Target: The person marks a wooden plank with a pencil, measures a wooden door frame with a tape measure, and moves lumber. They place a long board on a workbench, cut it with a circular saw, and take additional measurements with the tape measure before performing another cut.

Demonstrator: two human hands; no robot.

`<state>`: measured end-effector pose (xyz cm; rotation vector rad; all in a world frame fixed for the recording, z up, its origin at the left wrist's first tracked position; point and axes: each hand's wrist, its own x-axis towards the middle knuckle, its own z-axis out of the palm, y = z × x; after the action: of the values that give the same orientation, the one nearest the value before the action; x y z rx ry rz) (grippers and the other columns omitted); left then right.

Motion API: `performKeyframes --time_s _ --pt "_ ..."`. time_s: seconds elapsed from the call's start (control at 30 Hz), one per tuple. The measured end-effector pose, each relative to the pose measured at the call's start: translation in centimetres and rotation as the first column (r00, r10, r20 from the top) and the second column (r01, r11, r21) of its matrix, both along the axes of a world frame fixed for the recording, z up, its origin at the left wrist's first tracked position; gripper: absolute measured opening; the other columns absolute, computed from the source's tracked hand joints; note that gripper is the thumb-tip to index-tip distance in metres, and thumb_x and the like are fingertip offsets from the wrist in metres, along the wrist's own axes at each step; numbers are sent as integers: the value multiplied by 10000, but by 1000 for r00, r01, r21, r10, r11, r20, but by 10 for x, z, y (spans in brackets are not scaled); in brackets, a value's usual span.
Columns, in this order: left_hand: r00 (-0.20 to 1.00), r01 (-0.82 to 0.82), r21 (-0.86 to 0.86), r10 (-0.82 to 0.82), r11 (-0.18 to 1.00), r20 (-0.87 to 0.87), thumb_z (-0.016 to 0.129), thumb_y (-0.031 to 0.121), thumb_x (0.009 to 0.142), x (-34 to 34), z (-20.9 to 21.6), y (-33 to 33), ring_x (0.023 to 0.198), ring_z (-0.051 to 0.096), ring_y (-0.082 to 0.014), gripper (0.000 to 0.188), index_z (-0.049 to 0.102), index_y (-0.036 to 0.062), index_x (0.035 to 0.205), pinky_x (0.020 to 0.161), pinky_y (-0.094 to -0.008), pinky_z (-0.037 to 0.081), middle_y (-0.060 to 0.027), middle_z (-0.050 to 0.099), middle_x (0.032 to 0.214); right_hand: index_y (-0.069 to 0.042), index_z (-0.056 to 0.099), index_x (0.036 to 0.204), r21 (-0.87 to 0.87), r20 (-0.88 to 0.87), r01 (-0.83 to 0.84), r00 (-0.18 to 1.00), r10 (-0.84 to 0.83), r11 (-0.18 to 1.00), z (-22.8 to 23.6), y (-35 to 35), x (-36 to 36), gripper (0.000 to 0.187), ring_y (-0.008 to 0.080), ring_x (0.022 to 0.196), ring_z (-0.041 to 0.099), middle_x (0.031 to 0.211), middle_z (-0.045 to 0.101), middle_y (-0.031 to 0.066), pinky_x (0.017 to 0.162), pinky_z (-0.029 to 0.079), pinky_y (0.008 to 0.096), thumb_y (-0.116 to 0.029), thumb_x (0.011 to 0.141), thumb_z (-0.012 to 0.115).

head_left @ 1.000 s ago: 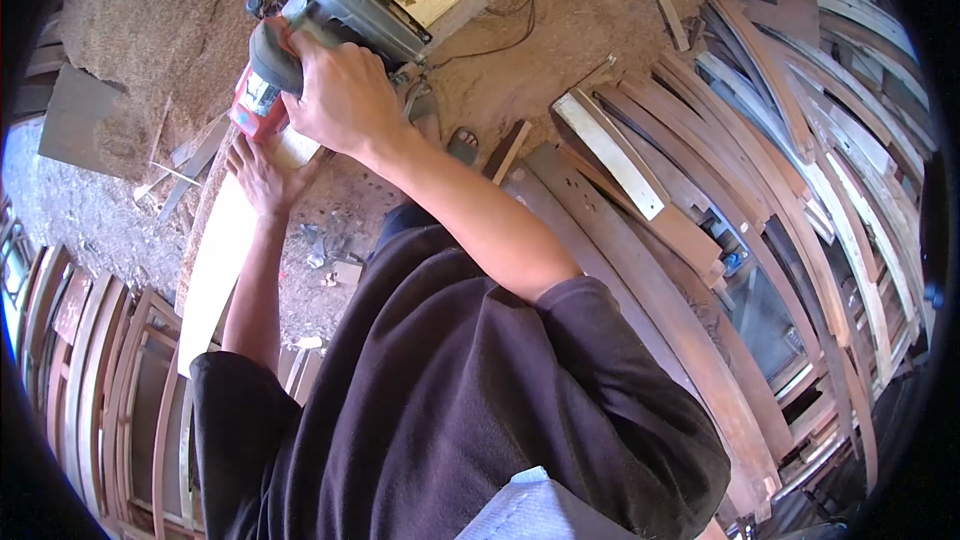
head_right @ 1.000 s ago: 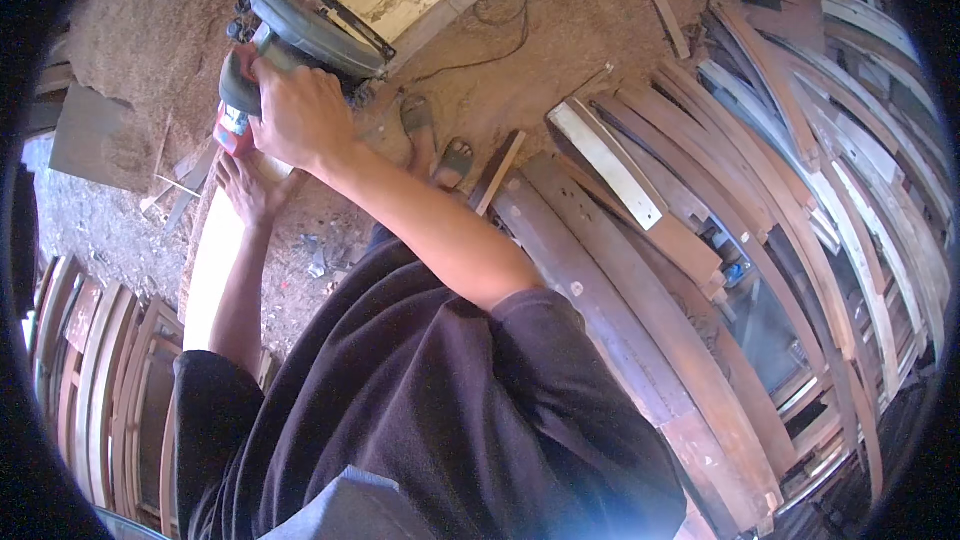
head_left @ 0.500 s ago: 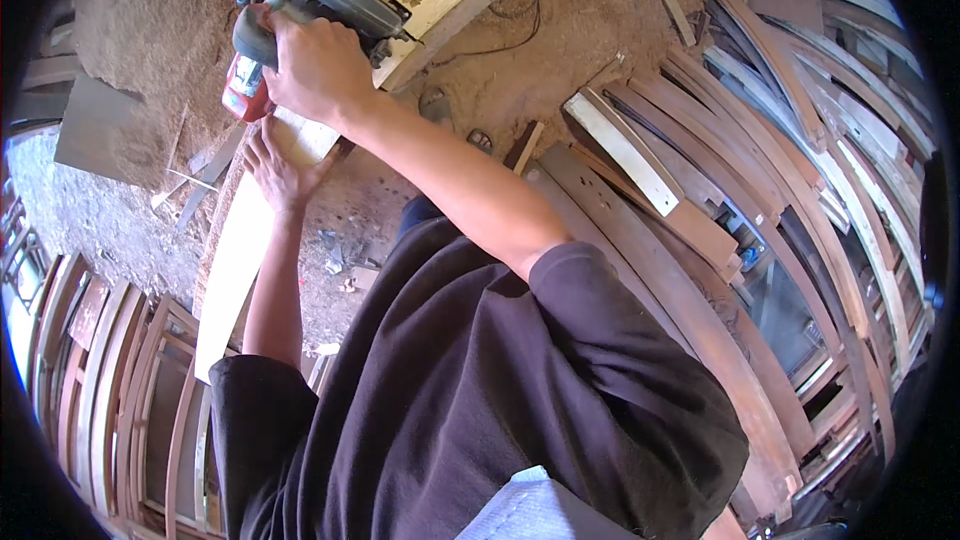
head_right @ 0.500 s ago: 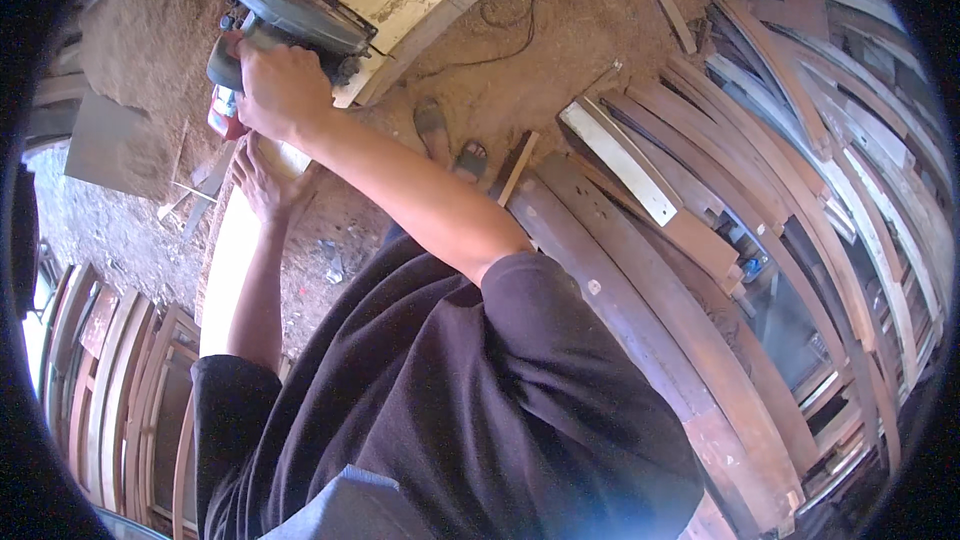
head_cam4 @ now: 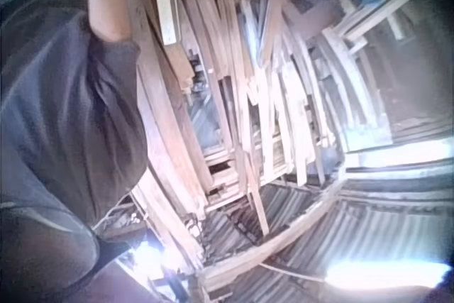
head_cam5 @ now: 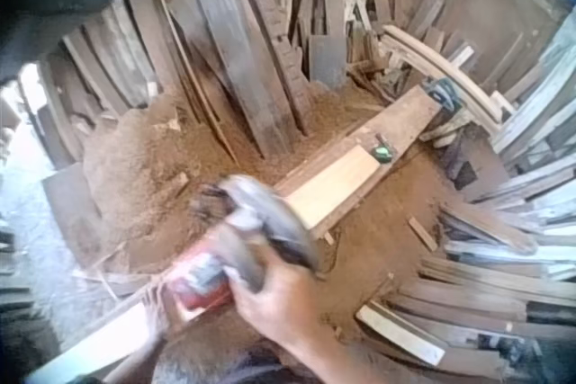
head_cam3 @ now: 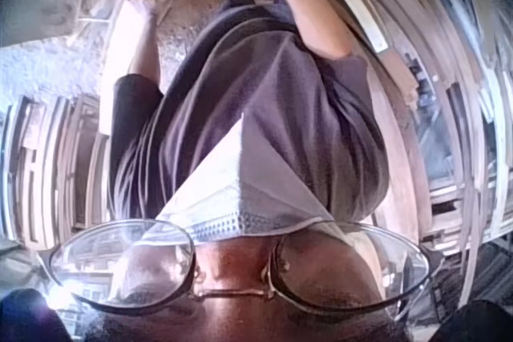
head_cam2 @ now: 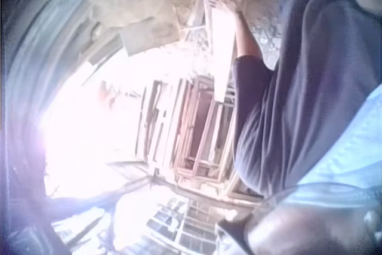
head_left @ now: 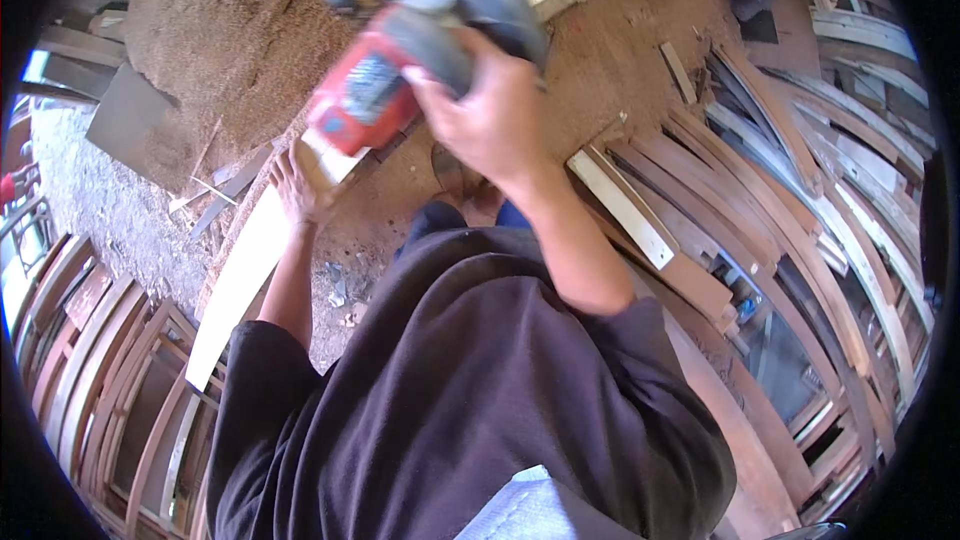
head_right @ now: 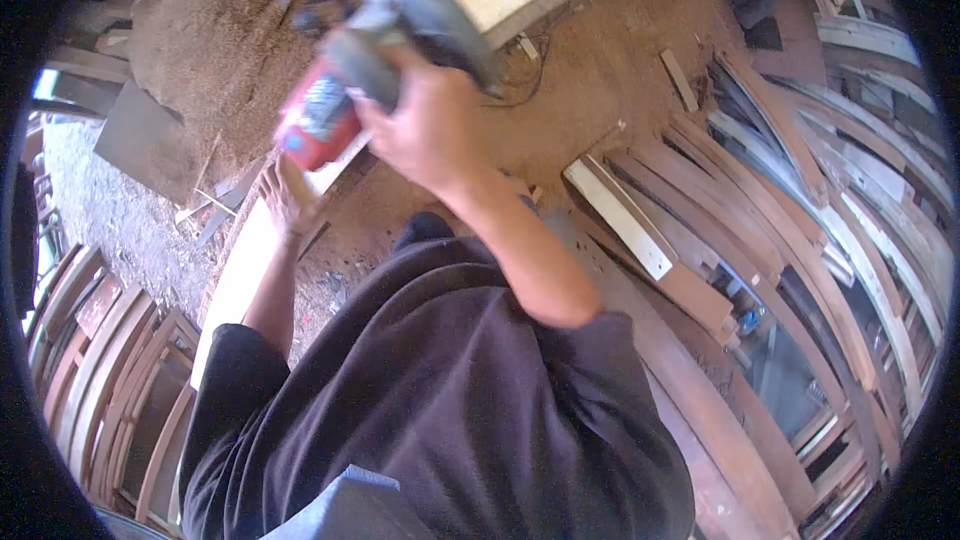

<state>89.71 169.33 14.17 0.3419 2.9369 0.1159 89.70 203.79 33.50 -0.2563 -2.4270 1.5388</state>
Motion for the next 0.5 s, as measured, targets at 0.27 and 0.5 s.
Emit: performKeyframes --time_s 0.27,0.5 --pt "999 -41 36 42 999 -29 878 691 621 7 23 48 1459 261 -446 1407 114 126 1658 1217 -595 183 -254 287 1550 -2 715 1098 200 127 394 897 -423 897 -15 196 111 307 216 814 726 921 757 152 773 557 366 -221 894 784" --pt "982 182 69 -179 981 -58 911 573 641 -77 61 271 1483 282 -470 1306 169 239 1663 1236 -593 231 -268 301 1578 31 682 1177 499 323 398 739 -591 770 -149 393 166 401 463 989 702 1050 732 275 873 536 508 -240 886 735"
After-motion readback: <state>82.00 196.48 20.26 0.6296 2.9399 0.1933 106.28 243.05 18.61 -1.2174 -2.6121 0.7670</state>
